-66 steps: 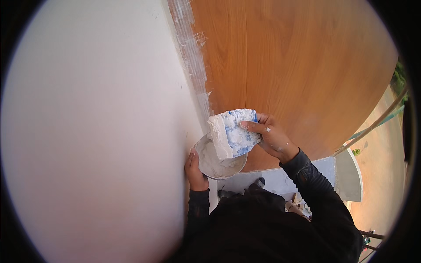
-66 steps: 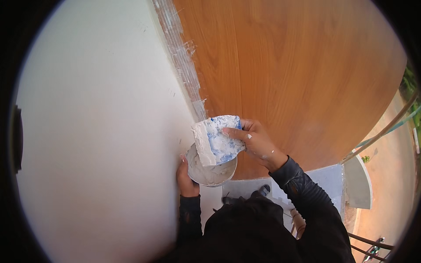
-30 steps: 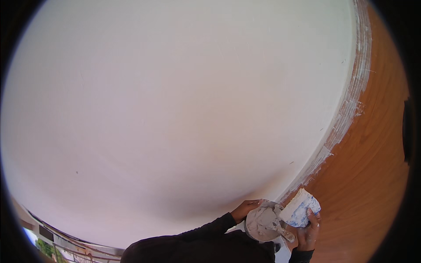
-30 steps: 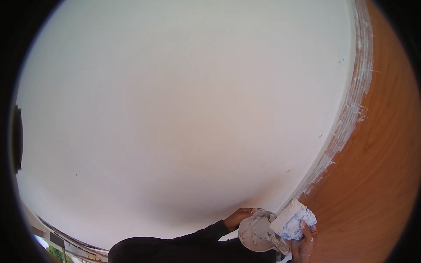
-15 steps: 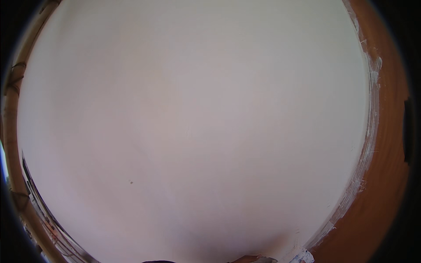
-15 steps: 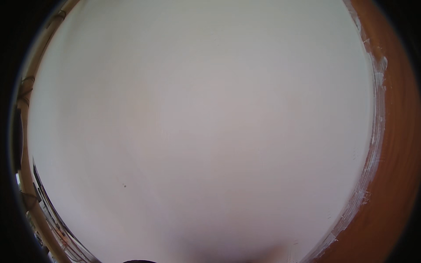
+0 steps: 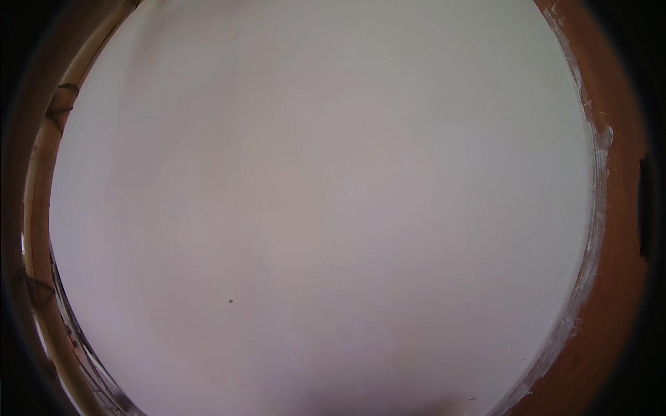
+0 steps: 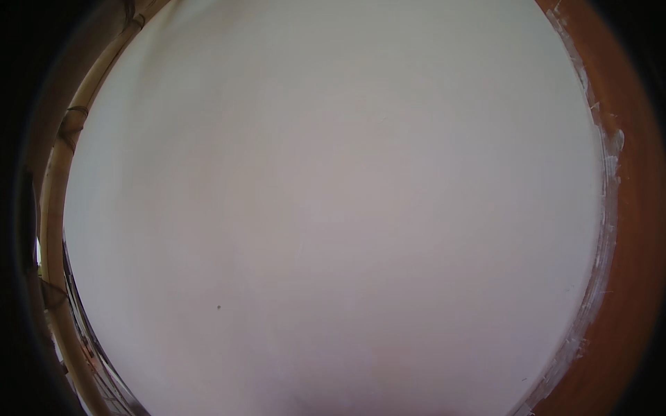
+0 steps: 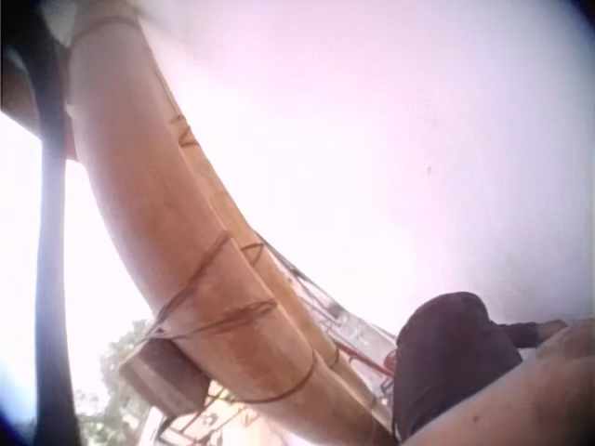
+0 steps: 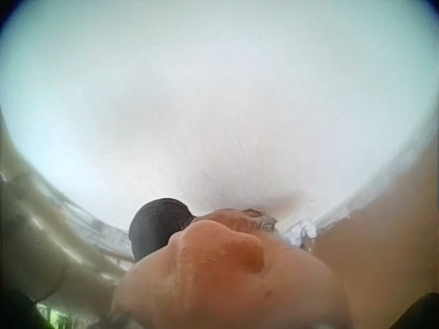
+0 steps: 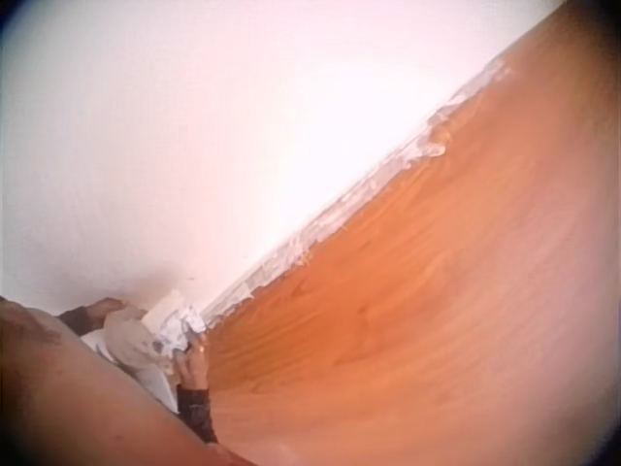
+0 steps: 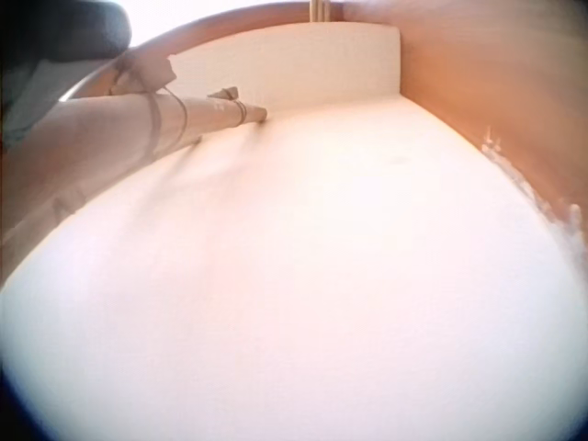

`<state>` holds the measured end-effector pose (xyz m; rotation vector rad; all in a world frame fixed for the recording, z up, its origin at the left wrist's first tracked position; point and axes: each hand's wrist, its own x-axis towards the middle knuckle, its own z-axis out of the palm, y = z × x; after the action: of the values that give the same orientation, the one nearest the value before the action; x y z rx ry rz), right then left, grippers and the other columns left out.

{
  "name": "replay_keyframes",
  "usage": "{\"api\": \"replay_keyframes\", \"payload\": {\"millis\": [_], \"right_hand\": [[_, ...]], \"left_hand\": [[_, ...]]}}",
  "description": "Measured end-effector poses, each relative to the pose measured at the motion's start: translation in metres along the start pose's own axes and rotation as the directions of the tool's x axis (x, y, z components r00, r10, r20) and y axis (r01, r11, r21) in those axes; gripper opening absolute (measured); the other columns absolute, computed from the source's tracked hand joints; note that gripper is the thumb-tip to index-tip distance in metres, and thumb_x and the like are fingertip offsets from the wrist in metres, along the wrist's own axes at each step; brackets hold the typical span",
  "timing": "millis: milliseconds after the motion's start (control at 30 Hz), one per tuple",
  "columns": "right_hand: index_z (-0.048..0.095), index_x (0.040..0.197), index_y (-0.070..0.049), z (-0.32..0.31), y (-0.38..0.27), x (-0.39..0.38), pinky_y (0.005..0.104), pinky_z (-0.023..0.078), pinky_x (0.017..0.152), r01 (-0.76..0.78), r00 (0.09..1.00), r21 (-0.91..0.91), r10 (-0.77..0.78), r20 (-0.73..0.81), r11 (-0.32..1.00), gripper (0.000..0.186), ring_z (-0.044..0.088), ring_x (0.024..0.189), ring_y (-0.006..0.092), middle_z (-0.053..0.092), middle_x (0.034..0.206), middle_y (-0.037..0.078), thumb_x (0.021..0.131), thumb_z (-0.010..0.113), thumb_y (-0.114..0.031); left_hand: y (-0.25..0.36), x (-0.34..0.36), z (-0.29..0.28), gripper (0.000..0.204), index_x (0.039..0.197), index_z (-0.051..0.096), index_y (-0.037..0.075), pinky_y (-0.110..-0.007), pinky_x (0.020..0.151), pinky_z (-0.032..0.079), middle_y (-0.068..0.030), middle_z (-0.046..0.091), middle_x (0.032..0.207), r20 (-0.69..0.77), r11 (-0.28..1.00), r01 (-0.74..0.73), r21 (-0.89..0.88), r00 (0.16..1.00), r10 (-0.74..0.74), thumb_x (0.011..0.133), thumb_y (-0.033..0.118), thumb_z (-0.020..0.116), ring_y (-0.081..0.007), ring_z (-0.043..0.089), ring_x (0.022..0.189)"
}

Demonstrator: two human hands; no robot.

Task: The person applies filler to the top edge of a wall using a putty knife and then sits on the floor to mix more filler in a container.

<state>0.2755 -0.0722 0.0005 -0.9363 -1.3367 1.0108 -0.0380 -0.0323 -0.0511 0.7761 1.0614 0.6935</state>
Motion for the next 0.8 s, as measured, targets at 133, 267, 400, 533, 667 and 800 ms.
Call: {"api": "replay_keyframes", "payload": {"millis": [133,267,400,533,667,800], "right_hand": [[0.064,0.111,0.004,-0.002,-0.034,0.008,0.0338,0.049,0.086,-0.217,0.976,0.231,0.214,0.035,0.949,0.034,0.059,0.104,0.0258,0.061,0.113,0.015,0.077,0.058,-0.002],[0.059,0.117,0.004,0.004,-0.054,0.019,0.0375,0.048,0.09,-0.456,0.841,0.598,0.538,0.048,0.659,0.038,0.058,0.108,0.027,0.06,0.118,0.015,0.08,0.06,-0.004],[0.054,0.123,0.004,0.013,-0.06,0.023,0.0411,0.047,0.095,-0.476,0.783,0.669,0.621,0.027,0.571,0.042,0.056,0.113,0.0283,0.058,0.123,0.016,0.083,0.061,-0.007],[0.05,0.13,0.004,0.027,-0.058,0.024,0.0447,0.046,0.099,-0.438,0.773,0.72,0.635,-0.003,0.538,0.047,0.055,0.117,0.0296,0.056,0.128,0.016,0.086,0.063,-0.009],[0.047,0.133,0.001,0.033,-0.02,0.022,0.0449,0.044,0.103,-0.38,0.827,0.764,0.562,0.028,0.522,0.046,0.054,0.119,0.0282,0.055,0.13,0.016,0.091,0.06,-0.014],[0.044,0.137,-0.001,0.036,-0.019,0.018,0.0451,0.041,0.105,-0.363,0.835,0.788,0.549,0.038,0.497,0.047,0.051,0.123,0.027,0.051,0.135,0.016,0.094,0.058,-0.016]], "left_hand": [[-0.005,-0.005,-0.001,0.062,0.139,0.046,-0.001,-0.033,0.107,0.037,-0.0094,0.051,0.139,-0.02,1.0,0.001,-0.031,1.0,-0.002,0.097,0.045,0.054,-0.0195,0.049,0.126],[-0.012,-0.01,0.003,0.06,0.138,0.047,0.0,-0.032,0.107,0.037,-0.0087,0.052,0.138,-0.032,0.998,0.004,-0.056,0.999,-0.006,0.097,0.043,0.054,-0.0182,0.049,0.126],[-0.009,-0.013,0.008,0.058,0.138,0.048,0.0,-0.03,0.107,0.037,-0.0081,0.053,0.138,-0.017,0.999,0.007,-0.053,1.0,-0.008,0.098,0.042,0.054,-0.0168,0.049,0.126],[-0.021,-0.008,-0.013,0.054,0.136,0.051,-0.001,-0.029,0.107,0.036,-0.0094,0.054,0.137,-0.02,0.999,-0.04,-0.014,0.999,0.04,0.098,0.038,0.055,-0.0173,0.049,0.125],[-0.007,-0.021,0.0,0.056,0.134,0.054,0.002,-0.03,0.105,0.037,-0.0113,0.056,0.135,-0.073,0.995,-0.083,0.063,0.994,0.087,0.095,0.042,0.058,-0.0172,0.052,0.122],[-0.02,-0.021,0.011,0.049,0.131,0.057,0.003,-0.03,0.102,0.04,-0.011,0.061,0.127,-0.109,0.997,-0.026,-0.068,0.994,0.019,0.094,0.034,0.061,-0.0169,0.055,0.117]]}}
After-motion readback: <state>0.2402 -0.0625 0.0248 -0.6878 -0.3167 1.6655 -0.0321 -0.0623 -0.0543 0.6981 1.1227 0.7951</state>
